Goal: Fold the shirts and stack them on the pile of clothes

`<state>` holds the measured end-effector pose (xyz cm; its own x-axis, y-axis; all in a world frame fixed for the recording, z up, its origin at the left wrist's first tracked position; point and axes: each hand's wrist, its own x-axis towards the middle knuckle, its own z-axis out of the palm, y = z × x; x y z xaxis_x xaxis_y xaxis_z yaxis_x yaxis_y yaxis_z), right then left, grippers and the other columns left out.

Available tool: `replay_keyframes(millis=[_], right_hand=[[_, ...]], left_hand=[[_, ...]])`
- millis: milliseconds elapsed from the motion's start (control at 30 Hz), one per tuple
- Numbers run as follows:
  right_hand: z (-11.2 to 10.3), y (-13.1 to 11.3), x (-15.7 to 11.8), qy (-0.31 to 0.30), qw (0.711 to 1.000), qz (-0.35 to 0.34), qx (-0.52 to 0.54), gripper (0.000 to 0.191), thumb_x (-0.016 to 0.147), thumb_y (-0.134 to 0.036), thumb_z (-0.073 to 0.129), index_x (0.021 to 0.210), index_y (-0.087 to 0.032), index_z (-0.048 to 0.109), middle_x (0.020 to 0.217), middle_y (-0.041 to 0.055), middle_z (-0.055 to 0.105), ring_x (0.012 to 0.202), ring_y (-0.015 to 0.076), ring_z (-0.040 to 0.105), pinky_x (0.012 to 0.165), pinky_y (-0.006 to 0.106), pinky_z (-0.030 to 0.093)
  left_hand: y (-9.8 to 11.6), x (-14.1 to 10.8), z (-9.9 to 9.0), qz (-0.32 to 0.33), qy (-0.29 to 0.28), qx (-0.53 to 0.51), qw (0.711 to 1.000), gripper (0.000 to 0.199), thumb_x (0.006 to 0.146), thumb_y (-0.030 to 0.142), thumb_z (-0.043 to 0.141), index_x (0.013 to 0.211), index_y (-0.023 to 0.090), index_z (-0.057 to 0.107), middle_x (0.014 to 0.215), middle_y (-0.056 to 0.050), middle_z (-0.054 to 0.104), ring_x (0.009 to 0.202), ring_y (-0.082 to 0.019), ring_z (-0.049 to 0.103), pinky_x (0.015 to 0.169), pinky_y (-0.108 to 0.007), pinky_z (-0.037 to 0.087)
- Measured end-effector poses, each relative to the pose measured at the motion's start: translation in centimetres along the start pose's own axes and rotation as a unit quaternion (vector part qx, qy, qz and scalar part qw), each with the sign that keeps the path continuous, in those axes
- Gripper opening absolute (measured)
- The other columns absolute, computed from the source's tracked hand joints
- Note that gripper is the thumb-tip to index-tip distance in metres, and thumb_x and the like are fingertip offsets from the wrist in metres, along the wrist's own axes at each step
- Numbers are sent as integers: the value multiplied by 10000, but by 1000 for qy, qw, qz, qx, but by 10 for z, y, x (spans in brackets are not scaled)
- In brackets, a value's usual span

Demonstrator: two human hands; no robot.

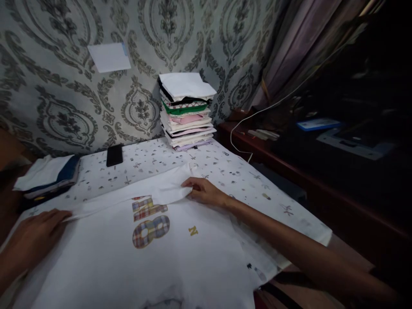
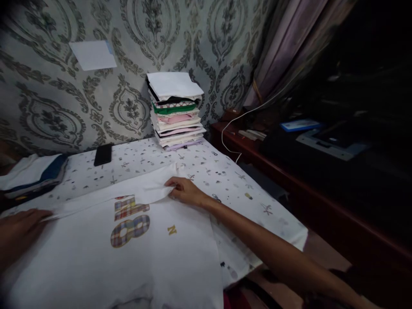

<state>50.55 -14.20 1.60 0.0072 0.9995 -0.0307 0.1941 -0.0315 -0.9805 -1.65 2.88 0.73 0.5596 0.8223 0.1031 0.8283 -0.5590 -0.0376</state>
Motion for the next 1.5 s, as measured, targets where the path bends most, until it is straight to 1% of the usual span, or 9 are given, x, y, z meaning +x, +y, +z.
replay_keyframes(millis=[100, 267, 400, 500, 667, 800, 967, 1233, 1500], right_hand=[[-17, -9, 6, 19, 998, 48, -18, 328, 738, -204, 625, 1059, -183, 692, 586, -40, 604, 557, 119, 526, 539, 217, 402], [-37, -16, 49, 198, 972, 126, -27, 124, 868, -185, 565, 816, -156, 674, 555, -34, 574, 430, 71, 452, 427, 196, 322], [-39, -11, 78, 169, 964, 206, 0, 244, 898, -172, 560, 655, -152, 582, 424, -38, 483, 319, 60, 303, 342, 220, 190], [-42, -10, 87, 138, 958, 245, 47, 291, 947, -182, 501, 659, -163, 541, 403, -39, 464, 310, 52, 251, 328, 206, 145], [-51, -9, 93, 102, 948, 271, 134, 320, 1009, -178, 374, 722, -164, 515, 444, -55, 453, 319, 42, 208, 326, 170, 140], [-55, -7, 94, 93, 938, 278, 187, 324, 1024, -181, 346, 747, -164, 514, 473, -65, 441, 320, 39, 192, 320, 159, 142], [-55, -6, 93, 107, 932, 272, 213, 328, 1023, -154, 335, 747, -160, 512, 493, -68, 446, 326, 34, 198, 309, 149, 148], [-50, 0, 108, 168, 937, 283, 120, 298, 893, -111, 619, 617, -156, 516, 423, -48, 476, 330, 27, 333, 311, 139, 193], [-50, 8, 100, 207, 946, 247, 31, 264, 782, -41, 657, 575, -155, 539, 434, -28, 555, 333, 39, 381, 315, 164, 232]], left_hand=[[23, 7, -10, 27, 35, -14, 999, 363, 878, 501, 383, 1011, 370, 695, 1040, 87, 754, 994, -269, 694, 882, -415, 514], [100, 43, -19, 41, 79, -97, 991, 409, 921, 534, 375, 1093, 305, 668, 1125, 0, 740, 1057, -265, 676, 937, -401, 531], [186, 89, -21, 159, 66, -133, 976, 402, 966, 452, 358, 1122, 222, 649, 1143, -86, 721, 1082, -263, 655, 979, -417, 510], [248, 126, -17, 238, 51, -147, 959, 347, 994, 354, 355, 1170, 193, 607, 1167, -113, 692, 1104, -263, 629, 999, -439, 487], [313, 170, 4, 257, -14, -145, 956, 387, 1001, 414, 405, 1227, 134, 548, 1274, -166, 637, 1214, -289, 576, 1055, -442, 431], [322, 178, 20, 262, -31, -160, 951, 589, 994, 514, 391, 1424, 111, 388, 1531, -207, 443, 1442, -282, 390, 1199, -465, 253], [314, 177, 20, 293, -49, -185, 937, 593, 999, 527, 358, 1467, 165, 328, 1571, -152, 412, 1509, -217, 273, 1241, -448, 167], [323, 190, 7, 364, -86, -199, 906, 365, 951, 554, 486, 1059, 209, 536, 1623, -122, 326, 1518, -227, 249, 1251, -440, 132], [324, 191, 10, 350, -82, -229, 905, 359, 926, 572, 525, 1045, 234, 522, 1569, -117, 417, 1505, -266, 278, 1240, -506, 190]])
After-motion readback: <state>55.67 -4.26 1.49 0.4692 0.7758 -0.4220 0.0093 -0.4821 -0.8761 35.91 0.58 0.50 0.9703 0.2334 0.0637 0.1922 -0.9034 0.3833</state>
